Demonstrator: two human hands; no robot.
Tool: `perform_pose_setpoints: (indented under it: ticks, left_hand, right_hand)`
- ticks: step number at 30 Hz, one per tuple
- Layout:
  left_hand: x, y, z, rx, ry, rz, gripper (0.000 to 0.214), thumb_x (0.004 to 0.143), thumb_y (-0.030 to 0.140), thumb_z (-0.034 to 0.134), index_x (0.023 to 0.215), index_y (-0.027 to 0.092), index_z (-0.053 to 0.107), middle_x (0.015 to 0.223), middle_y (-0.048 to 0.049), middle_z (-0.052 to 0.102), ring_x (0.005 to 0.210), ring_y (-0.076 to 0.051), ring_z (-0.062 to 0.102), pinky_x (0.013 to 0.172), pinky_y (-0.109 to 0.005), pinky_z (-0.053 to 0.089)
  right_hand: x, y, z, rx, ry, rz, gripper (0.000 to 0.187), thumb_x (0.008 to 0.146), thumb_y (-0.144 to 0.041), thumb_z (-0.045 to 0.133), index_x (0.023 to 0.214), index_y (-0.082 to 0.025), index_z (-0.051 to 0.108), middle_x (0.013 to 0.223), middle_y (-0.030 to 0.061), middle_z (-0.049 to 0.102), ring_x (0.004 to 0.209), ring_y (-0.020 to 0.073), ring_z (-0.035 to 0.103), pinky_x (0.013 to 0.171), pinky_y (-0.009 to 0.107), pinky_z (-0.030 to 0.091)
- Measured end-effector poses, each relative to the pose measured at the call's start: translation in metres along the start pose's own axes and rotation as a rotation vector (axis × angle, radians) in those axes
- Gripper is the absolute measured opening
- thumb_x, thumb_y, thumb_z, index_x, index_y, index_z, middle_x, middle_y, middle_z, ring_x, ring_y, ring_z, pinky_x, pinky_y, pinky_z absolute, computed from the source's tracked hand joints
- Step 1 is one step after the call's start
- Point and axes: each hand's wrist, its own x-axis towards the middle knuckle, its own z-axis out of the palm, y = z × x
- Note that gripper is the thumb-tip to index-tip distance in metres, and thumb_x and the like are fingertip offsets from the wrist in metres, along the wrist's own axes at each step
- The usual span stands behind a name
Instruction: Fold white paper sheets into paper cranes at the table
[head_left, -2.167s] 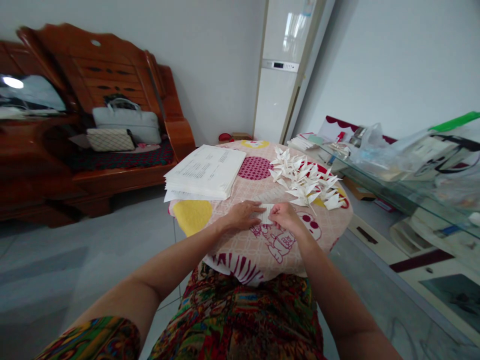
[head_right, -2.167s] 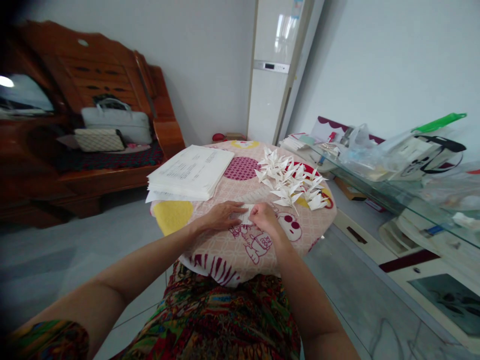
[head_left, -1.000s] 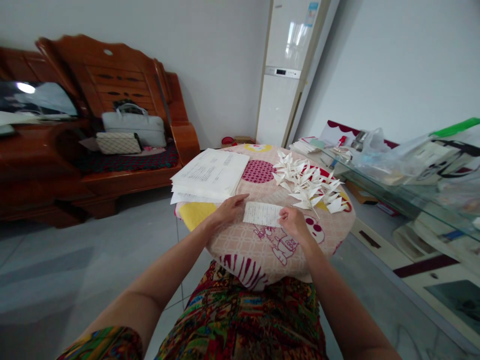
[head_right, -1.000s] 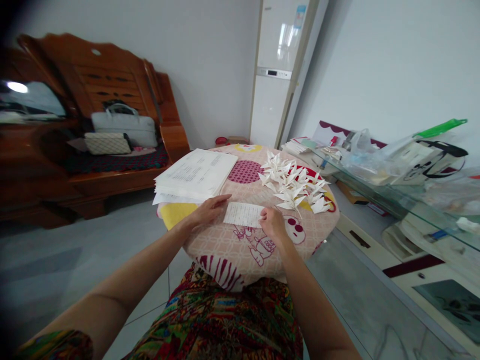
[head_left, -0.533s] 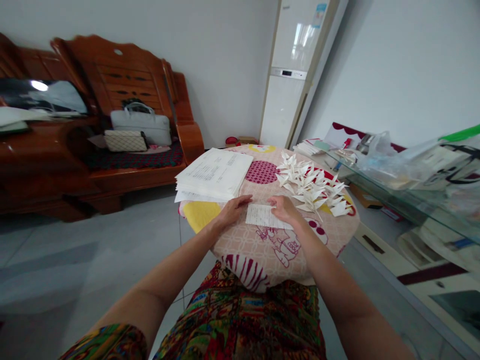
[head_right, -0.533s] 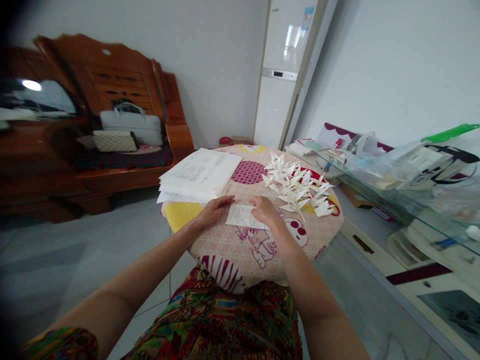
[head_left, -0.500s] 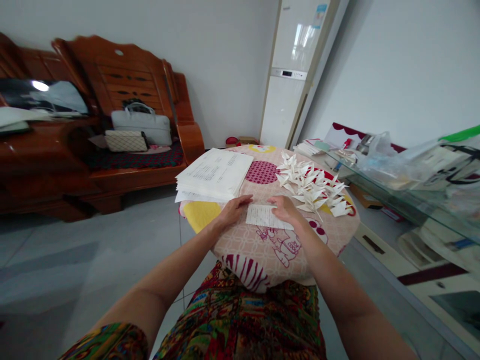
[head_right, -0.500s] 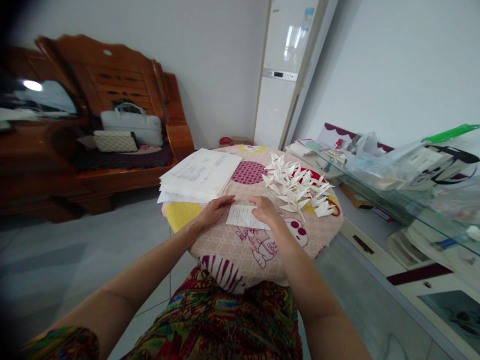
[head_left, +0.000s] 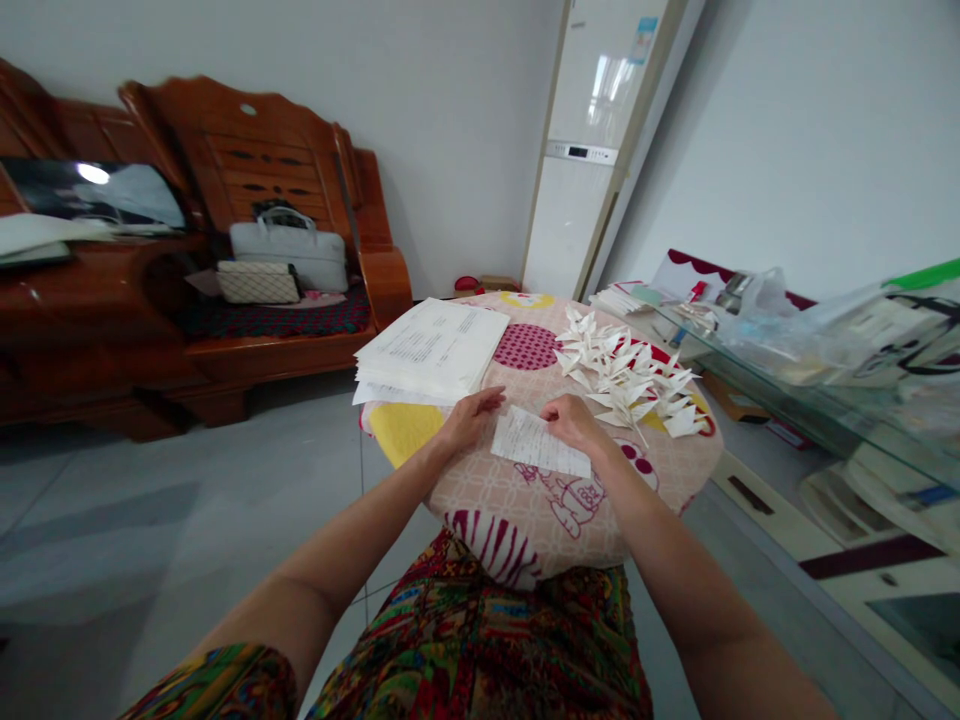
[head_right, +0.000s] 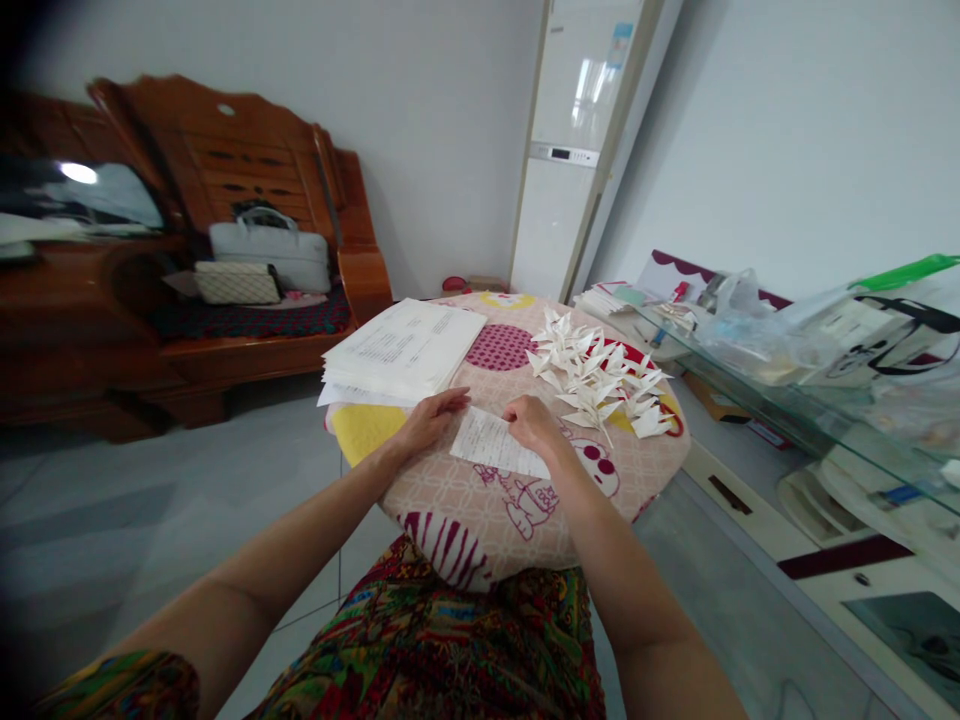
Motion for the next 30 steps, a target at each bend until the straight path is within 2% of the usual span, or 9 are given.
perform_pose_setpoints:
  ticks: [3,6,10,12,15,18,22,27,30]
  left_hand:
    - [0.011,-0.007,-0.002,-0.066,0.001,0.002,0.07,0.07,0.006,0.043,0.14,0.01,0.055,0.127,-0.0157,0.069,0.111,-0.022,0.069,0.099,-0.041,0.056]
    - [0.028,-0.003,-0.004,-0.041,-0.016,0.072,0.072,0.072,0.009,0.052,0.144,0.013,0.051,0.132,-0.0173,0.065,0.112,-0.025,0.067,0.094,-0.042,0.057]
    - [0.05,0.012,-0.008,-0.121,0.076,0.195,0.071,0.076,0.02,0.069,0.145,0.017,0.05,0.148,-0.0173,0.052,0.135,-0.033,0.051,0.1,-0.042,0.053]
    - [0.056,0.015,-0.012,-0.194,0.077,0.213,0.07,0.079,0.03,0.072,0.145,0.019,0.05,0.151,-0.0166,0.049,0.136,-0.034,0.05,0.103,-0.044,0.051]
    - [0.055,0.011,-0.017,-0.186,0.017,0.221,0.074,0.082,0.039,0.072,0.149,0.023,0.045,0.157,-0.0164,0.042,0.138,-0.034,0.048,0.108,-0.049,0.046]
    - [0.049,0.009,-0.017,0.017,-0.016,0.322,0.084,0.082,0.038,0.071,0.156,0.024,0.033,0.162,-0.0162,0.032,0.147,-0.034,0.036,0.114,-0.053,0.039]
    - [0.044,0.025,-0.013,0.37,-0.104,0.525,0.087,0.087,0.026,0.064,0.161,0.023,0.018,0.166,-0.0142,0.023,0.153,-0.03,0.023,0.124,-0.051,0.026]
    - [0.052,0.034,-0.013,0.578,-0.27,0.584,0.044,0.093,0.028,0.058,0.136,0.024,0.061,0.161,-0.0106,0.037,0.151,-0.029,0.03,0.123,-0.052,0.027]
    - [0.056,0.021,-0.015,0.587,-0.374,0.563,0.036,0.093,0.029,0.058,0.127,0.023,0.068,0.15,-0.0112,0.053,0.146,-0.028,0.041,0.122,-0.054,0.028]
  right_hand:
    - [0.002,0.003,-0.011,0.074,0.1,-0.054,0.018,0.069,-0.005,0.059,0.067,-0.015,0.072,0.064,-0.0006,0.066,0.066,0.0144,0.06,0.065,0.023,0.041]
    - [0.013,0.008,-0.024,0.214,0.303,-0.109,0.013,0.068,-0.008,0.061,0.068,-0.016,0.07,0.064,-0.0018,0.065,0.063,0.0141,0.059,0.065,0.024,0.043]
    - [0.026,0.021,-0.033,0.457,0.524,-0.216,0.008,0.072,-0.016,0.061,0.075,-0.018,0.068,0.07,-0.0001,0.069,0.067,0.0158,0.065,0.07,0.028,0.05]
    - [0.027,0.031,-0.028,0.587,0.526,-0.255,0.009,0.072,-0.019,0.062,0.078,-0.019,0.069,0.08,0.0029,0.074,0.076,0.018,0.07,0.077,0.031,0.054]
    - [0.024,0.05,-0.009,0.722,0.501,-0.179,0.006,0.068,-0.019,0.063,0.071,-0.02,0.068,0.086,0.0056,0.077,0.084,0.0201,0.073,0.083,0.035,0.057]
    - [0.016,0.063,0.013,0.773,0.436,-0.107,0.005,0.065,-0.019,0.063,0.067,-0.02,0.067,0.088,0.006,0.079,0.083,0.021,0.075,0.082,0.037,0.059]
    - [0.004,0.066,0.027,0.707,0.409,-0.147,0.01,0.069,-0.017,0.06,0.071,-0.02,0.069,0.096,0.0081,0.08,0.092,0.022,0.075,0.088,0.038,0.058]
    - [-0.002,0.067,0.028,0.593,0.381,-0.217,0.018,0.073,-0.014,0.054,0.078,-0.02,0.071,0.103,0.0084,0.079,0.098,0.0214,0.074,0.09,0.037,0.057]
    - [-0.004,0.072,0.031,0.532,0.4,-0.241,0.023,0.075,-0.014,0.057,0.087,-0.02,0.076,0.109,0.009,0.078,0.102,0.0223,0.073,0.093,0.039,0.057]
